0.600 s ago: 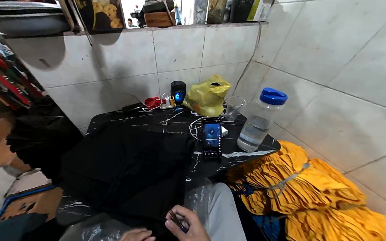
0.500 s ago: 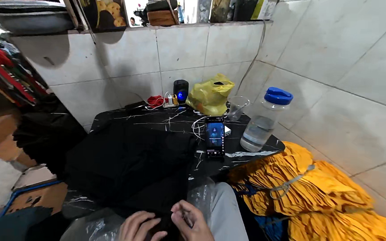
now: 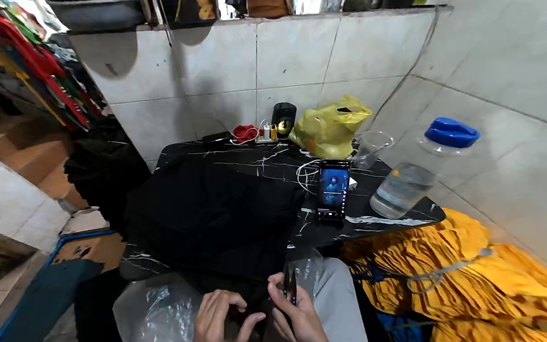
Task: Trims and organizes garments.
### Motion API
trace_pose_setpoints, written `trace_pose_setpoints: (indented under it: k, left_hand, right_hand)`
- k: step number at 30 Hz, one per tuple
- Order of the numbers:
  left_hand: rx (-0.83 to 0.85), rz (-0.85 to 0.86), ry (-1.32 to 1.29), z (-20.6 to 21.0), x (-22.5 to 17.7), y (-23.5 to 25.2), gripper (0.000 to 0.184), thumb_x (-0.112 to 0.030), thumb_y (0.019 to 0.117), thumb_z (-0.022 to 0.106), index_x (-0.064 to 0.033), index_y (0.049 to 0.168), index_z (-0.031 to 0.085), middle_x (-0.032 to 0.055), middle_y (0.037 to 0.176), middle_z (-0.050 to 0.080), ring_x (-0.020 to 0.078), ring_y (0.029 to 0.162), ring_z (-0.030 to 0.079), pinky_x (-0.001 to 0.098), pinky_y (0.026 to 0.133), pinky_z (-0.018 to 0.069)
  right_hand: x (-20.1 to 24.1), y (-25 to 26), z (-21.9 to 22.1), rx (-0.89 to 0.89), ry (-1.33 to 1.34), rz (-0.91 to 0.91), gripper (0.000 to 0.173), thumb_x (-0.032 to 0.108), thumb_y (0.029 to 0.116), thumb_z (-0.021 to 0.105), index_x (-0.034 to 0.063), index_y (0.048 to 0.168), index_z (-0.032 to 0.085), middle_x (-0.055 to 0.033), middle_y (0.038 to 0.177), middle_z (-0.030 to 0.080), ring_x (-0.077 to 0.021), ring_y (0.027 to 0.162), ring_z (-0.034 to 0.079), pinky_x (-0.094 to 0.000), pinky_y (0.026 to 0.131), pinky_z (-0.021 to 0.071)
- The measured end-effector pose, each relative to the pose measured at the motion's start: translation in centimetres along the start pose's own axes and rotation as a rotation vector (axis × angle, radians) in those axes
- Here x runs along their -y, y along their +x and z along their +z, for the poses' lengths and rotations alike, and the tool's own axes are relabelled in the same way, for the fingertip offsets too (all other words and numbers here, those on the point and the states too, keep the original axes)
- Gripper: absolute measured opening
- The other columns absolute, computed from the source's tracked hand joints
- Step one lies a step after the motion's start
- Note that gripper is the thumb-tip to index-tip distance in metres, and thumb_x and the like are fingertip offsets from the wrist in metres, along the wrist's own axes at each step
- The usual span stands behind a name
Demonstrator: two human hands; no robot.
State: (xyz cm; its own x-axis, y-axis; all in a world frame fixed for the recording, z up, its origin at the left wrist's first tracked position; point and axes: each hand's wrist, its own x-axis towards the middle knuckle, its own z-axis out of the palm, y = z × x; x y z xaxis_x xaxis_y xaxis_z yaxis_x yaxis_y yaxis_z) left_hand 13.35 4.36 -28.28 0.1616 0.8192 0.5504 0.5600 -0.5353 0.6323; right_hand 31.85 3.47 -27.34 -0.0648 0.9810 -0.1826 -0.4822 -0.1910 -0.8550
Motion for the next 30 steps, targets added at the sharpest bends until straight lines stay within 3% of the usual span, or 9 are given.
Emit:
trace_pose_setpoints:
  k: [4, 9, 11, 14, 16, 19, 24, 27, 30]
  left_hand:
    - [0.087, -0.093, 0.049, 0.9, -0.1, 0.1, 0.013, -0.011, 0.0781, 0.076, -0.0045, 0.087, 0.070, 0.0045, 0.080, 0.069, 0.0169, 0.079, 0.066, 0.0364, 0.079, 0.0525]
    - [0.033, 0.054, 0.181, -0.1, 0.6, 3.1, 0.037, -0.028, 0.0918, 0.075, -0.0011, 0.068, 0.065, 0.0122, 0.069, 0.066, 0.0248, 0.072, 0.068, 0.0423, 0.075, 0.0564]
    - [-0.201, 0.133, 0.174, -1.4, 1.7, 6.5, 0.030, -0.027, 0.0902, 0.076, -0.0013, 0.077, 0.070, 0.0136, 0.082, 0.069, 0.0228, 0.085, 0.068, 0.0378, 0.084, 0.0571]
    - [-0.279, 0.164, 0.266, -2.1, 4.4, 12.9, 0.028, -0.030, 0.0943, 0.069, -0.0032, 0.098, 0.076, 0.0169, 0.120, 0.068, 0.0329, 0.117, 0.061, 0.0495, 0.101, 0.0500]
    - [-0.122, 0.015, 0.351, -1.0, 6.6, 16.0, 0.039, -0.036, 0.0969, 0.067, -0.0032, 0.117, 0.069, 0.0196, 0.131, 0.062, 0.0414, 0.123, 0.057, 0.0613, 0.102, 0.0464]
    - [0.190, -0.279, 0.370, 0.8, 8.9, 18.0, 0.066, -0.059, 0.1007, 0.052, -0.0067, 0.141, 0.053, 0.0203, 0.127, 0.066, 0.0430, 0.117, 0.062, 0.0651, 0.100, 0.0463]
    - [0.278, -0.229, 0.384, 0.1, 8.0, 18.2, 0.069, -0.067, 0.0946, 0.056, -0.0109, 0.134, 0.066, 0.0164, 0.113, 0.073, 0.0382, 0.110, 0.068, 0.0628, 0.097, 0.0505]
    - [0.084, -0.062, 0.303, -1.1, 7.5, 18.7, 0.050, -0.050, 0.0935, 0.070, -0.0111, 0.125, 0.068, 0.0131, 0.100, 0.074, 0.0340, 0.092, 0.072, 0.0609, 0.080, 0.0569]
    - [-0.125, -0.032, 0.258, -2.7, 7.0, 20.3, 0.049, -0.041, 0.0936, 0.074, -0.0071, 0.128, 0.064, 0.0176, 0.107, 0.072, 0.0364, 0.094, 0.071, 0.0618, 0.081, 0.0560]
  right_hand:
    - [0.9, -1.6, 1.2, -0.019, -0.423, -0.339, 0.010, 0.004, 0.0959, 0.067, -0.0012, 0.105, 0.068, 0.0002, 0.082, 0.069, -0.0014, 0.062, 0.058, -0.0197, 0.057, 0.0500]
    - [0.3, 0.0, 0.0, -0.114, -0.536, -0.586, 0.011, 0.007, 0.0975, 0.067, -0.0026, 0.096, 0.070, -0.0107, 0.099, 0.074, -0.0129, 0.087, 0.071, -0.0278, 0.075, 0.0606]
    - [0.1, 1.3, -1.0, -0.244, -0.676, -0.563, 0.019, 0.017, 0.1009, 0.064, 0.0005, 0.095, 0.071, -0.0067, 0.090, 0.071, -0.0088, 0.072, 0.063, -0.0249, 0.063, 0.0536]
    - [-0.4, 2.7, -2.0, -0.250, -1.036, -0.304, 0.040, 0.042, 0.1043, 0.057, 0.0060, 0.105, 0.074, -0.0086, 0.089, 0.074, -0.0211, 0.084, 0.072, -0.0440, 0.079, 0.0591]
    - [-1.1, 3.1, -1.4, -0.177, -1.089, -0.162, 0.053, 0.055, 0.1010, 0.057, 0.0068, 0.116, 0.073, -0.0122, 0.093, 0.075, -0.0269, 0.089, 0.073, -0.0516, 0.083, 0.0587]
    - [-2.7, 3.4, -0.5, -0.141, -0.927, -0.141, 0.048, 0.047, 0.0967, 0.068, 0.0038, 0.119, 0.070, -0.0109, 0.086, 0.072, -0.0229, 0.077, 0.070, -0.0448, 0.075, 0.0581]
    - [-3.4, 3.6, -1.0, -0.159, -0.826, -0.178, 0.035, 0.035, 0.0966, 0.070, 0.0028, 0.111, 0.068, -0.0069, 0.084, 0.071, -0.0172, 0.073, 0.067, -0.0383, 0.069, 0.0561]
    - [-3.5, 3.7, -1.2, -0.148, -0.879, -0.169, 0.038, 0.034, 0.0963, 0.070, 0.0019, 0.115, 0.068, -0.0086, 0.080, 0.069, -0.0202, 0.071, 0.067, -0.0420, 0.069, 0.0569]
    - [-3.6, 4.0, -1.6, -0.156, -0.945, -0.178, 0.038, 0.037, 0.0955, 0.069, 0.0029, 0.113, 0.070, -0.0086, 0.076, 0.068, -0.0222, 0.068, 0.067, -0.0451, 0.067, 0.0564]
